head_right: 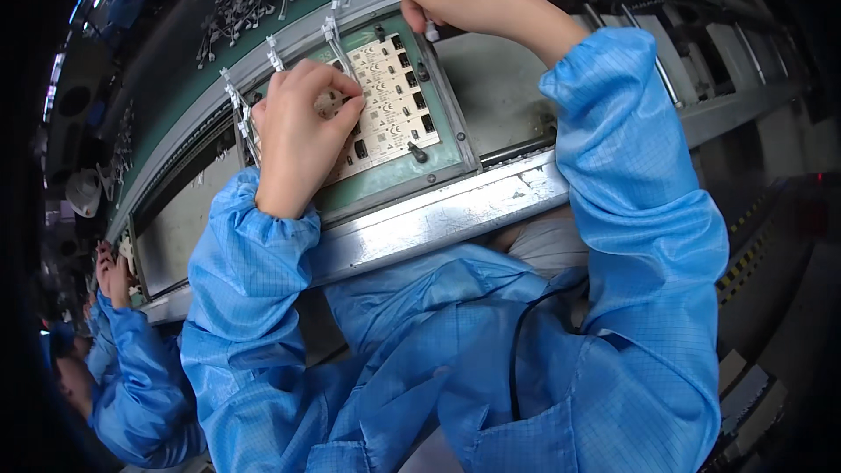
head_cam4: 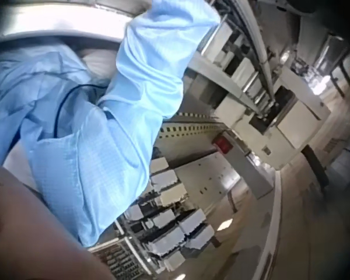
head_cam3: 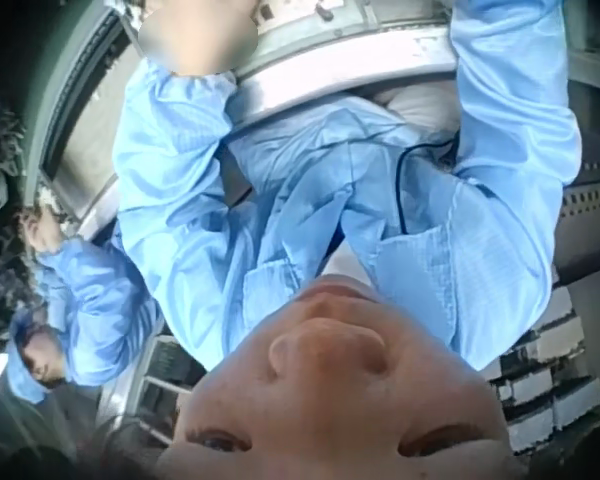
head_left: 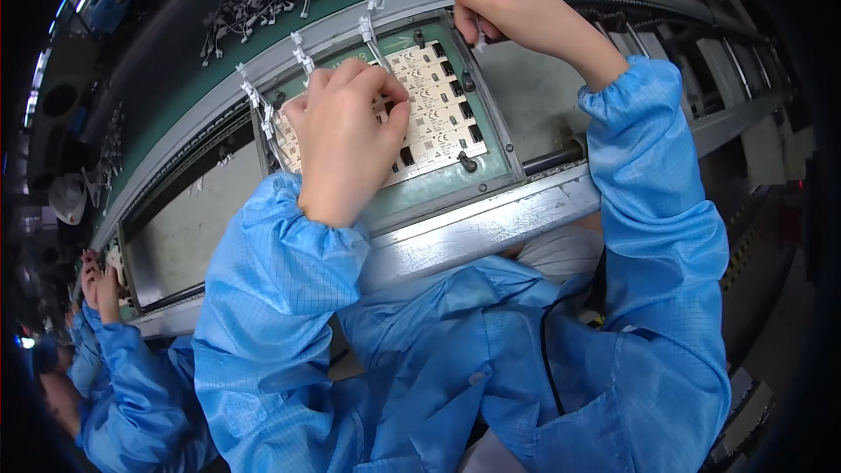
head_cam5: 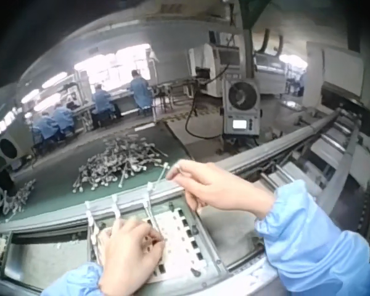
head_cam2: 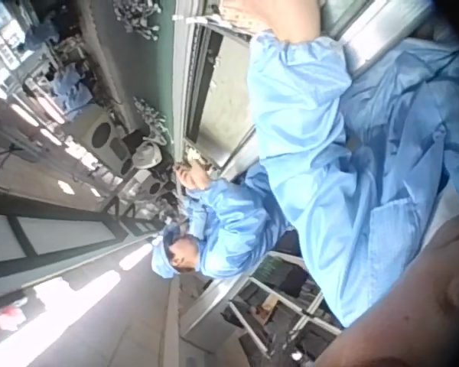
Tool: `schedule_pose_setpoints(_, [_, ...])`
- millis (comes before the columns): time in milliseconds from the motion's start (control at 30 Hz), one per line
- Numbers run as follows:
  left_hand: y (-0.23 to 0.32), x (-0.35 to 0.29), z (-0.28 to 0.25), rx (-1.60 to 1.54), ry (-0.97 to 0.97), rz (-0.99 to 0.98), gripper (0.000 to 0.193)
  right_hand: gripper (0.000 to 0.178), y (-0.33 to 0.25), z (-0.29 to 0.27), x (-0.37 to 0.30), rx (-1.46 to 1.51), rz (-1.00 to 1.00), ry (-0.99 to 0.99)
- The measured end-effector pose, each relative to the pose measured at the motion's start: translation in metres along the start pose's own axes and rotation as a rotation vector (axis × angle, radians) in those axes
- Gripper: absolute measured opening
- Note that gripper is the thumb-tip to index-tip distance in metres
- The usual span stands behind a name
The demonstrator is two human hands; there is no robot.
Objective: Manually inserting electronic components into circuit board templates on an assembly line conveyor.
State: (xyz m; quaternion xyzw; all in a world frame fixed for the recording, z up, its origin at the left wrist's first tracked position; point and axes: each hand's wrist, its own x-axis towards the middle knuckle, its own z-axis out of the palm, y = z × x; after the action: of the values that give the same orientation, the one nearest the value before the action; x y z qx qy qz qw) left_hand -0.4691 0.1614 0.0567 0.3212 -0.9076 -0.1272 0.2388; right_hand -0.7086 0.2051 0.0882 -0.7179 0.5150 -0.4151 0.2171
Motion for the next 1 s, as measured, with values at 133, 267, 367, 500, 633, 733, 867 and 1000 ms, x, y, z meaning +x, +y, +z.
schedule_pose_setpoints(133, [-0.002, -0.005, -0.006, 0.013, -0.012, -0.013, 0.007, 0.025, -0.022, 0.007, 0.013, 0.132, 0.294, 0.041])
schedule_pose_setpoints(267, [0.001, -0.003, -0.004, -0.010, -0.025, -0.027, 0.008, 0.030, -0.029, 0.006, 0.009, 0.120, 0.311, 0.092])
schedule_pose_setpoints(367, [0.001, -0.005, -0.006, 0.006, -0.030, -0.049, 0.009, 0.028, -0.026, 0.002, 0.007, 0.098, 0.292, 0.083])
schedule_pose_setpoints(500, [0.010, -0.013, -0.015, 0.167, -0.025, 0.041, 0.010, 0.021, -0.020, 0.000, 0.012, 0.100, 0.273, 0.059])
schedule_pose_setpoints(633, [0.020, -0.018, -0.019, 0.242, -0.046, 0.156, 0.014, 0.022, 0.021, 0.005, 0.011, -0.017, -0.051, 0.223])
schedule_pose_setpoints(733, [0.016, -0.005, -0.026, 0.156, -0.217, 0.177, 0.015, 0.017, 0.032, 0.001, 0.008, -0.320, -0.133, 0.252])
schedule_pose_setpoints(867, [-0.034, 0.077, -0.030, -0.079, 0.017, 0.184, 0.023, 0.010, 0.002, -0.003, 0.016, 0.253, 0.212, 0.086])
schedule_pose_setpoints(1000, [-0.068, 0.149, -0.003, 0.174, -0.144, -0.055, 0.048, 0.015, -0.003, -0.004, 0.016, 0.525, 0.244, 0.074])
